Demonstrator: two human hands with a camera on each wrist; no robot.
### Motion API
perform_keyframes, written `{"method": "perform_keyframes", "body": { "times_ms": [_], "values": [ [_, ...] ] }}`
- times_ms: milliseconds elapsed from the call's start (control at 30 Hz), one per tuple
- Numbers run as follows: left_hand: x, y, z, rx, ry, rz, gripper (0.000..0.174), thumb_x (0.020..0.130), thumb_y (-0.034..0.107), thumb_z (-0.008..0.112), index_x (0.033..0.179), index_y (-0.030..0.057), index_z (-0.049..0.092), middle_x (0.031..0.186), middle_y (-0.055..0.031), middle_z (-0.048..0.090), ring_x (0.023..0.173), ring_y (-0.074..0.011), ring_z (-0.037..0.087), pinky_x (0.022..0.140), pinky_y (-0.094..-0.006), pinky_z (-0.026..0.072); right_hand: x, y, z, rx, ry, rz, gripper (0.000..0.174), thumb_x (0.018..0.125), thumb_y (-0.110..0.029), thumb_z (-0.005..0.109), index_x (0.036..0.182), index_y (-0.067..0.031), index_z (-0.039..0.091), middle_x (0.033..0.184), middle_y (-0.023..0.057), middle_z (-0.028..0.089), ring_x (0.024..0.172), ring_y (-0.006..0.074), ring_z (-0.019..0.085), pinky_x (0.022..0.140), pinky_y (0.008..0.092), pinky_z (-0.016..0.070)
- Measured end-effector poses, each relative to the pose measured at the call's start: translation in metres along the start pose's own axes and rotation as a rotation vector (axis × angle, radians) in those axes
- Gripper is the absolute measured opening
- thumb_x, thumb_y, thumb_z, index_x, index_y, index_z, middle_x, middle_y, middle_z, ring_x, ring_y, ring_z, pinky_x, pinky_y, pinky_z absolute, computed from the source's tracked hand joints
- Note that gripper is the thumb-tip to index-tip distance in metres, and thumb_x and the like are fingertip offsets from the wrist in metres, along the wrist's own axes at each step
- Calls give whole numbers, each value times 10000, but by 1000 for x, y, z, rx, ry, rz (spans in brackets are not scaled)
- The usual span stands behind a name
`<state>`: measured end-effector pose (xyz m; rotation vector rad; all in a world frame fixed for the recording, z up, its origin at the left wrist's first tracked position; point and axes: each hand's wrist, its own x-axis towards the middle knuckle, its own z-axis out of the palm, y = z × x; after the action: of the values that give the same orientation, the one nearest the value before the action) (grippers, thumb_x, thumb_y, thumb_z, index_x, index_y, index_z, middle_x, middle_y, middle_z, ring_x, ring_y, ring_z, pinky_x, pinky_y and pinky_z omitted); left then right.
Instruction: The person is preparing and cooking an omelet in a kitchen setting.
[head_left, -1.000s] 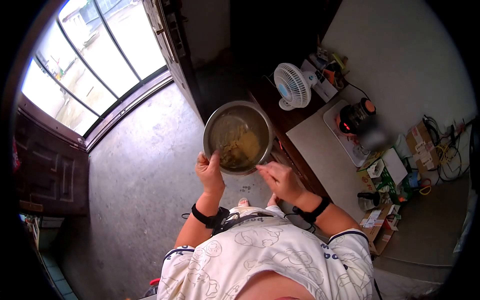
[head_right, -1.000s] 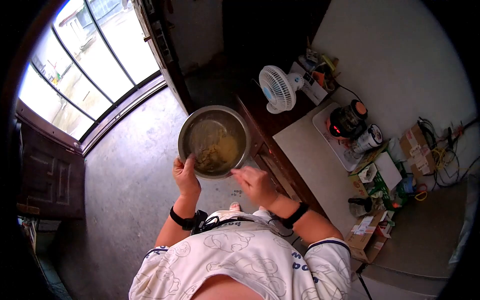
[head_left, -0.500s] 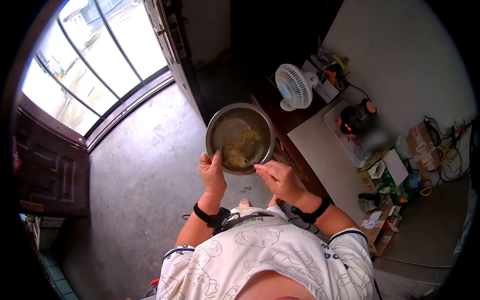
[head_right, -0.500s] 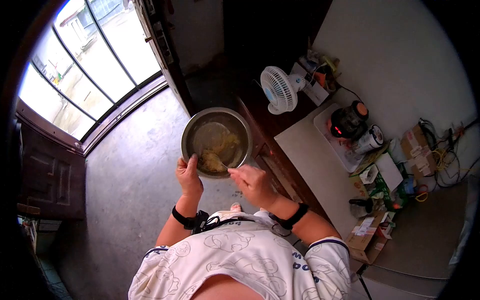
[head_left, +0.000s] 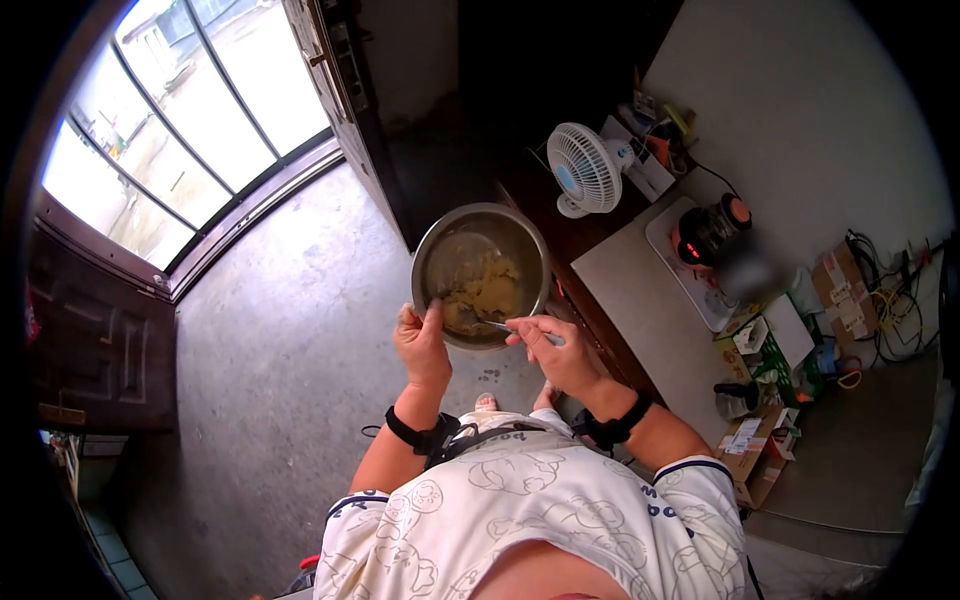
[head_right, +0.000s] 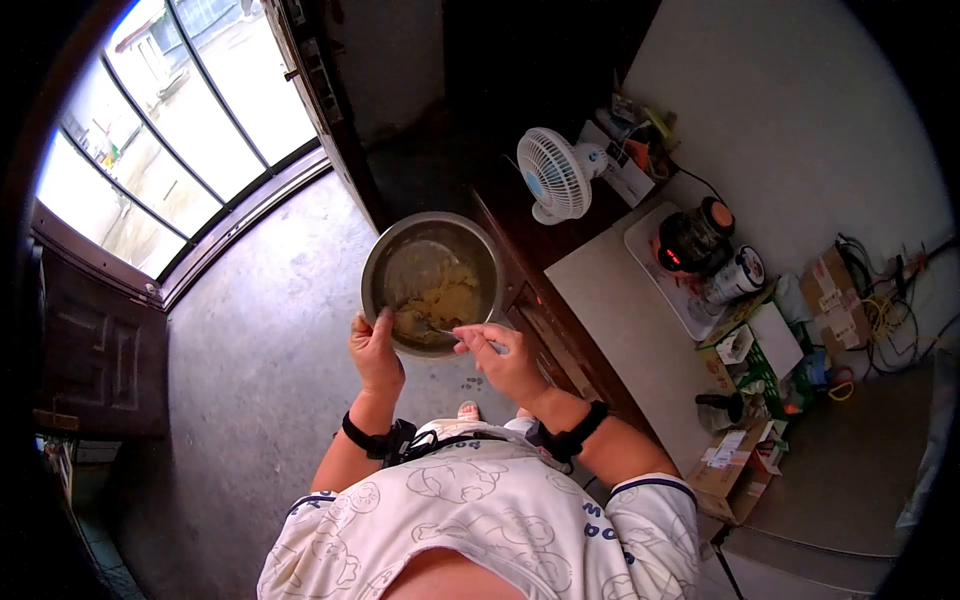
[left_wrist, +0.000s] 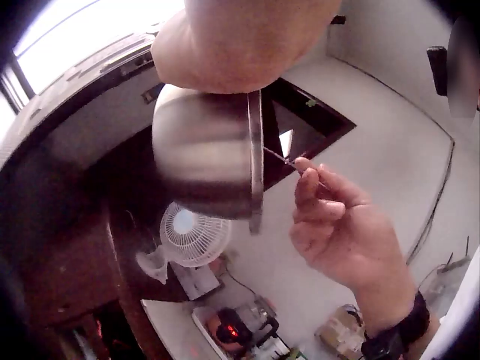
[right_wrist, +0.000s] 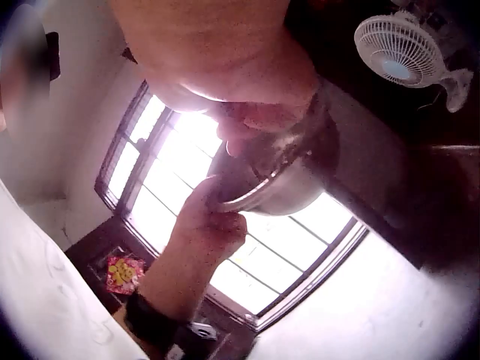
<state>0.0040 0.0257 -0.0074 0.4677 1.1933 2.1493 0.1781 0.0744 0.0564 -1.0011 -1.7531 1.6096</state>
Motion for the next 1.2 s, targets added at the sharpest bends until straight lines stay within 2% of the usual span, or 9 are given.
{"method": "perform_keyframes", "body": {
  "times_ms": [100, 267, 367, 500, 567, 667, 933, 1133, 1200],
  "values": [
    [-3, 3, -1, 17, 5, 3, 104, 829, 32, 565, 745, 70, 516, 733, 48, 546, 650, -15, 430, 603, -177, 362, 3, 21, -7, -85, 31, 115, 228, 876, -160, 502, 953, 22, 617, 811, 97, 641, 723, 140, 599, 614, 237, 458],
    [-7, 3, 3, 36, 8, 3, 157, 828, 25, 564, 708, 77, 477, 701, 58, 508, 636, -14, 394, 585, -178, 343, 7, 11, -8, -235, 183, -186, 240, 880, -188, 508, 966, 4, 624, 781, 45, 636, 572, 71, 492, 534, 204, 419],
    [-6, -4, -2, 61, -45, 21, 141, 830, 24, 560, 722, 76, 486, 708, 56, 512, 639, -15, 397, 589, -180, 346, 12, 24, 0, -197, 198, -292, 212, 874, -164, 517, 953, 0, 626, 786, 57, 636, 594, 81, 519, 542, 208, 429],
    [-5, 3, -4, 22, -13, 24, 130, 832, 25, 557, 729, 74, 494, 718, 54, 521, 645, -20, 412, 601, -184, 355, 3, 33, -6, -143, 62, -138, 199, 875, -145, 513, 959, 0, 621, 800, 66, 634, 614, 93, 538, 553, 211, 436],
    [-6, 4, -4, 19, 13, -13, 115, 830, 28, 558, 740, 73, 502, 726, 50, 533, 661, -24, 426, 619, -184, 364, 3, 23, -9, -314, 128, -189, 181, 860, -101, 508, 930, 25, 618, 836, 120, 632, 734, 196, 617, 646, 279, 478],
    [-8, -3, -2, 29, -13, -45, 108, 830, 28, 556, 746, 72, 504, 734, 48, 539, 675, -24, 433, 633, -180, 368, 4, 8, 0, -277, 113, -295, 205, 876, -149, 513, 940, 10, 623, 831, 68, 633, 620, 97, 537, 562, 215, 440],
    [-4, 1, -13, -3, -13, -8, 112, 829, 20, 553, 747, 80, 505, 749, 44, 549, 678, -23, 442, 630, -182, 368, 5, 24, -15, -237, 41, -136, 174, 850, -101, 528, 927, 27, 618, 819, 113, 628, 744, 179, 616, 659, 265, 475],
    [-4, 7, -4, -7, -26, -7, 105, 829, 20, 555, 754, 79, 509, 767, 39, 564, 675, -25, 456, 634, -182, 375, 12, 20, -2, -620, 126, -648, 178, 795, -99, 583, 950, -16, 615, 811, 142, 613, 750, 281, 597, 670, 347, 475],
    [-3, 8, -4, -21, -33, -8, 101, 829, 22, 557, 757, 77, 513, 771, 37, 568, 675, -25, 459, 634, -182, 377, 1, 27, 6, -671, -39, -780, 197, 774, -115, 602, 956, -42, 623, 827, 130, 615, 757, 290, 590, 664, 362, 472]
  ]
}}
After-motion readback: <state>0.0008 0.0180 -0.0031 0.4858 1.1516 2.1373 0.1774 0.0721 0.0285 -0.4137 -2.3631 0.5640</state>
